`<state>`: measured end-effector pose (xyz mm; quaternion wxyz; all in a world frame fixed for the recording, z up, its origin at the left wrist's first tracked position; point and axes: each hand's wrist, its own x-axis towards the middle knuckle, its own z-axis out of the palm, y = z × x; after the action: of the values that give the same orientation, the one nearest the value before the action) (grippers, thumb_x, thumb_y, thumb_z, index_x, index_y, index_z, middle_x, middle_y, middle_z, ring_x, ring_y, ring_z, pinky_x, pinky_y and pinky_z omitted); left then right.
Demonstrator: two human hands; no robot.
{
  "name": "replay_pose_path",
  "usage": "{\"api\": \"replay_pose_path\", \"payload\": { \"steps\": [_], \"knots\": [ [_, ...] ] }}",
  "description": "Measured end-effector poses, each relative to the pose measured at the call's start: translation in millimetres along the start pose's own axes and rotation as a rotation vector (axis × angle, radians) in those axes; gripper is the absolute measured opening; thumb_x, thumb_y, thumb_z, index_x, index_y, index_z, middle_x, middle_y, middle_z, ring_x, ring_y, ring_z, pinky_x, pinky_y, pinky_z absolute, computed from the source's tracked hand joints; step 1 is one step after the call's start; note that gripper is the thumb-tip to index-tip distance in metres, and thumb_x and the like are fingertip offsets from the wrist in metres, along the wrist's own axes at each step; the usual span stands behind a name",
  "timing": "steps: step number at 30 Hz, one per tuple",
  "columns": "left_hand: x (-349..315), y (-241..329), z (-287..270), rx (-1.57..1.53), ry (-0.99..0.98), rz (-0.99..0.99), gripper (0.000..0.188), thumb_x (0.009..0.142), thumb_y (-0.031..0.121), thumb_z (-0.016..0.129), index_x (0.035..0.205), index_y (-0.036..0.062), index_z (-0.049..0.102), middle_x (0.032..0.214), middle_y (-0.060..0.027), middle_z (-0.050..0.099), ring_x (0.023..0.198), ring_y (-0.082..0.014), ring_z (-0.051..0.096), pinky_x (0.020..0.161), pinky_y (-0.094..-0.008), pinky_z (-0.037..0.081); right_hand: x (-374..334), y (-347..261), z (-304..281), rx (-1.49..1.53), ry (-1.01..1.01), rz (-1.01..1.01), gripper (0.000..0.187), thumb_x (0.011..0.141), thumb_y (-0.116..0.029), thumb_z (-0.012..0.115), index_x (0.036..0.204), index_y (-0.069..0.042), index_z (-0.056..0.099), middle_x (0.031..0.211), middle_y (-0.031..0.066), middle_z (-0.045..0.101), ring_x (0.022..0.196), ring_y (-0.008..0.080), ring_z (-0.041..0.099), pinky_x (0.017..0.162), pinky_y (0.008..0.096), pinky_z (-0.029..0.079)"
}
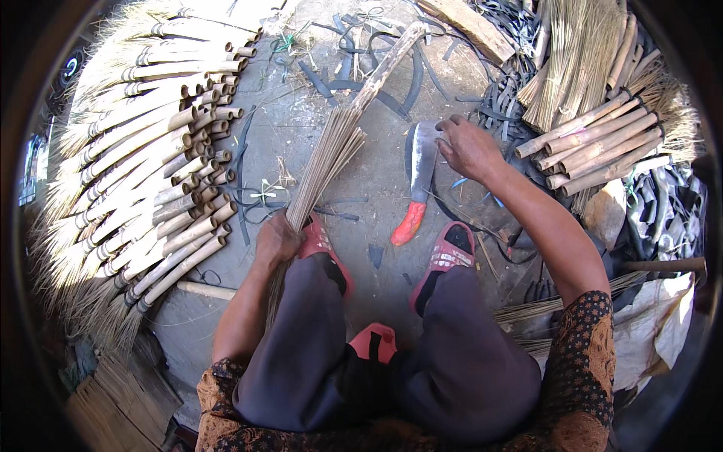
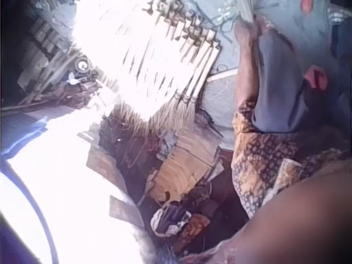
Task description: The person assembles a broom by gathering dried plant fibers, aligning them into a bundle, and securing them to a wooden handle with strips of rubber. They use a knife to tighten and trim the bindings, then place the finished broom with others nearby.
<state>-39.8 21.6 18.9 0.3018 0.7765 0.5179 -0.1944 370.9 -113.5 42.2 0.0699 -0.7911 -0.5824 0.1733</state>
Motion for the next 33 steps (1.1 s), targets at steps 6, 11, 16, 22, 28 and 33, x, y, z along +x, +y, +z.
{"api": "replay_pose_path", "payload": {
  "steps": [6,11,16,22,28,33],
  "knots": [
    [13.5,3.0,15.9,-0.029,-0.065,-0.053,0.058,0.079,0.026,0.076,0.129,-0.0012,0.064,0.112,-0.0312,0.074,0.108,-0.0468,0.072,0.094,-0.0537,0.056,-12.1,10.5,69.6,0.037,-0.218,0.221,0.031,0.098,-0.031,0.068,0.111,-0.004,0.072,0.114,0.0241,0.072,0.102,0.0448,0.072,0.088,0.0548,0.058],
    [13.8,4.9,15.5,-0.001,-0.075,-0.031,0.060,0.082,0.029,0.077,0.132,-0.0020,0.063,0.113,-0.0319,0.073,0.108,-0.0463,0.072,0.095,-0.0531,0.056,-61.3,5.6,115.7,0.060,-0.340,0.419,0.032,0.095,-0.033,0.071,0.109,-0.004,0.072,0.109,0.0241,0.073,0.101,0.0450,0.071,0.090,0.0544,0.057],
    [13.8,13.5,14.3,0.049,-0.082,-0.019,0.057,0.086,0.034,0.076,0.128,-0.0018,0.063,0.111,-0.0309,0.074,0.107,-0.0456,0.072,0.094,-0.0525,0.057,-77.3,8.1,140.2,0.354,-0.133,0.369,0.024,0.097,-0.026,0.074,0.106,-0.004,0.070,0.088,0.0162,0.073,0.084,0.0304,0.071,0.085,0.0408,0.055],
    [14.8,23.2,7.6,0.051,-0.107,-0.003,0.049,0.088,0.031,0.075,0.123,-0.0017,0.065,0.112,-0.0289,0.074,0.108,-0.0447,0.072,0.094,-0.0525,0.057,-61.6,-26.2,73.5,0.941,-0.115,0.389,0.021,0.104,-0.022,0.067,0.107,-0.002,0.069,0.081,0.0041,0.072,0.074,0.0110,0.066,0.071,0.0303,0.051],
    [17.1,26.3,11.0,0.046,-0.121,-0.046,0.043,0.087,0.025,0.075,0.119,-0.0022,0.067,0.113,-0.0285,0.074,0.109,-0.0440,0.072,0.094,-0.0513,0.058,-28.8,-121.7,34.4,1.287,-0.319,0.266,0.032,0.108,-0.031,0.063,0.116,-0.001,0.066,0.069,0.0018,0.064,0.056,0.0079,0.058,0.052,0.0256,0.046],
    [12.8,29.0,18.5,0.057,-0.082,-0.082,0.052,0.085,0.017,0.075,0.130,-0.0038,0.059,0.112,-0.0283,0.075,0.108,-0.0421,0.074,0.092,-0.0505,0.059,-7.1,-192.3,80.5,1.169,-0.497,0.344,0.029,0.109,-0.032,0.061,0.102,-0.004,0.065,0.067,0.0026,0.063,0.052,0.0089,0.056,0.049,0.0264,0.045]
  ]
}}
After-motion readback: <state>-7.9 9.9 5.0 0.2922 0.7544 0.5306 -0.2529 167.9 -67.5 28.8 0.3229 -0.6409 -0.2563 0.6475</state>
